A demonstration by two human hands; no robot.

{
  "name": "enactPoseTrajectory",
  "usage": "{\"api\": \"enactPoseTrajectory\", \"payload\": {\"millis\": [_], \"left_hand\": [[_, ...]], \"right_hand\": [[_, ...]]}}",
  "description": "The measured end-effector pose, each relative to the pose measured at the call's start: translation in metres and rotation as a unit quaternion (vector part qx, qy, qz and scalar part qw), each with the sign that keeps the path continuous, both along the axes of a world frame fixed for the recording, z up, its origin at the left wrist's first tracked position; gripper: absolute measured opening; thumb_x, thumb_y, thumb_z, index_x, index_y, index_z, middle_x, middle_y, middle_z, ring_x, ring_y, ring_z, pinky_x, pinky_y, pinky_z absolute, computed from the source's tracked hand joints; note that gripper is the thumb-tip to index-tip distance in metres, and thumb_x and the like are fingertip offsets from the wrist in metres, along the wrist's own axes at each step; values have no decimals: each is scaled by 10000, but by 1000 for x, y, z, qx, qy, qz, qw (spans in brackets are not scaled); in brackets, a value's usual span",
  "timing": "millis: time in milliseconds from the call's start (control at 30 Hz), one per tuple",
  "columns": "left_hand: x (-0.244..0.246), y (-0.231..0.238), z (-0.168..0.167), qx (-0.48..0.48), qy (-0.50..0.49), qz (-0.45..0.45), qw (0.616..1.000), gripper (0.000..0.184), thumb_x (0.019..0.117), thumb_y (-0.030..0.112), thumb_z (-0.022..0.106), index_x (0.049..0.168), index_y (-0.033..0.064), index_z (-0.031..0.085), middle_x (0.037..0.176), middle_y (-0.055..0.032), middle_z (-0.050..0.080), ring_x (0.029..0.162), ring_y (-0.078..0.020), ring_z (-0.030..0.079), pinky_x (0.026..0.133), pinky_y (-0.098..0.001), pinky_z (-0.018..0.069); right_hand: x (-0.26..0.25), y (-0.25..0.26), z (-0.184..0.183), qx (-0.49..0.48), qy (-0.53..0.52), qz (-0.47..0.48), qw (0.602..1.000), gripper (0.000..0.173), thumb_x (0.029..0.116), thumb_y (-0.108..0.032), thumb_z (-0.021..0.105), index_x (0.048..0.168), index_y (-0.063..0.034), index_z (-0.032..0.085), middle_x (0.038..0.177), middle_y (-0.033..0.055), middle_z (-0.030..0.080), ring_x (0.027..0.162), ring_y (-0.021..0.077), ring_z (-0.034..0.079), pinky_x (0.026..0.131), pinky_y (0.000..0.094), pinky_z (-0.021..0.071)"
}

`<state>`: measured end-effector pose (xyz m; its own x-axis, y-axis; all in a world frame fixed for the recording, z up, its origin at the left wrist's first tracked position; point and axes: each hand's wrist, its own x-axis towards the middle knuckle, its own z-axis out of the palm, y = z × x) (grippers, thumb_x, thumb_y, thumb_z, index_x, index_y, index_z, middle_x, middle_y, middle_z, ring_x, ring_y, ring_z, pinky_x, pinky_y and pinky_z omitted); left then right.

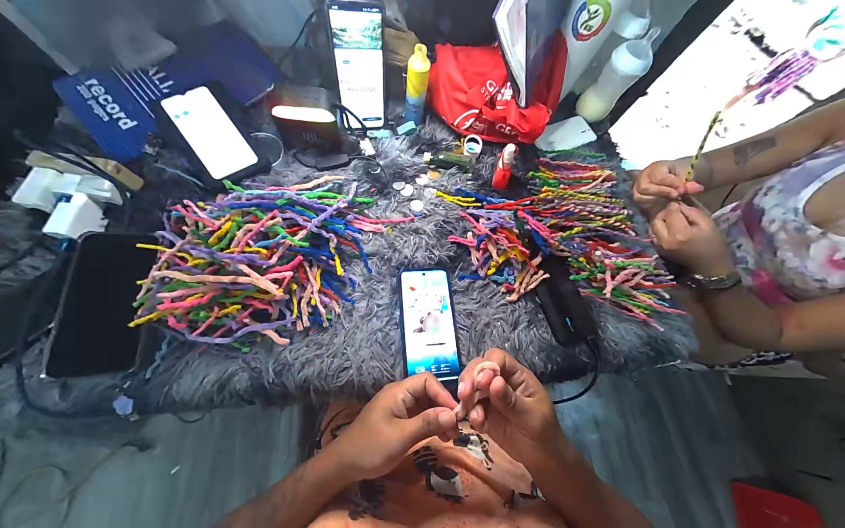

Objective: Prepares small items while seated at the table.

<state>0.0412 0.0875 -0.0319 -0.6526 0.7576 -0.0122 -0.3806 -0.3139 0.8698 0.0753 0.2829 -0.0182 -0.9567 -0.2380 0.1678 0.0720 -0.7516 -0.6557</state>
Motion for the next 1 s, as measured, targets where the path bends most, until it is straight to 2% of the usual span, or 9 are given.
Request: {"api": "enactPoseTrajectory", "payload": {"millis": [100,233,400,567,700,767,833,900,1000], "left_hand": [[-1,2,2,-19,33,-12,999,68,1025,235,620,1069,189,645,967,113,708,887,0,679,825,-216,574],[-2,4,2,-54,69,-2,996,108,1053,250,566,1069,154,614,953,118,676,879,12,657,823,-211,559],[-2,7,4,-122,136,38,983,176,1068,256,533,1028,101,606,870,98,639,814,36,623,781,-179,538],[-11,13,10,-136,234,50,961,206,1070,202,526,1048,19,617,878,15,654,802,31,619,759,-153,525],[-50,1,28,-253,425,122,861,297,1069,239,515,1083,2,693,971,-103,688,867,-106,657,808,-249,548],[-74,-10,33,-357,460,157,798,293,1062,260,521,1129,42,705,1036,-109,690,879,-170,682,798,-341,580],[-97,-19,30,-442,460,170,752,283,1054,245,546,1200,54,696,1110,-145,676,906,-260,691,805,-461,584],[-116,-25,24,-524,422,145,726,330,1058,263,556,1321,85,646,1191,-181,652,955,-334,687,849,-548,559],[-134,-24,16,-603,340,66,719,477,1070,359,524,1508,172,499,1300,-196,600,1023,-362,667,904,-579,526]], "right_hand": [[-1,0,0,-27,-9,5,1000,113,1010,-211,627,1109,-160,638,1032,50,742,861,95,734,748,206,601],[-1,3,2,-5,-22,9,1000,288,1012,-239,620,1281,-140,657,1017,9,744,867,57,717,781,191,588],[-2,4,6,34,-40,-46,998,222,1011,-218,617,1142,-103,754,1003,18,762,853,40,716,773,173,584],[-10,10,8,83,-10,-83,993,232,1022,-245,598,1130,-125,764,948,-13,763,793,15,705,723,157,579],[-34,37,21,198,11,-192,961,227,1020,-354,586,1106,-240,763,863,-127,730,707,-2,684,696,225,621],[-56,58,24,243,-16,-260,934,209,1055,-292,545,1076,-202,732,793,-128,704,623,-2,643,625,212,601],[-80,78,22,305,-40,-297,904,264,1075,-169,439,1118,-97,690,746,-94,685,571,5,611,578,187,568],[-98,92,17,381,-61,-315,867,283,1073,-119,440,1197,-11,670,797,-43,684,581,13,595,575,173,540],[-109,96,8,476,-34,-342,810,375,1045,-173,512,1375,-18,604,1251,77,605,818,48,635,712,207,559]]}}
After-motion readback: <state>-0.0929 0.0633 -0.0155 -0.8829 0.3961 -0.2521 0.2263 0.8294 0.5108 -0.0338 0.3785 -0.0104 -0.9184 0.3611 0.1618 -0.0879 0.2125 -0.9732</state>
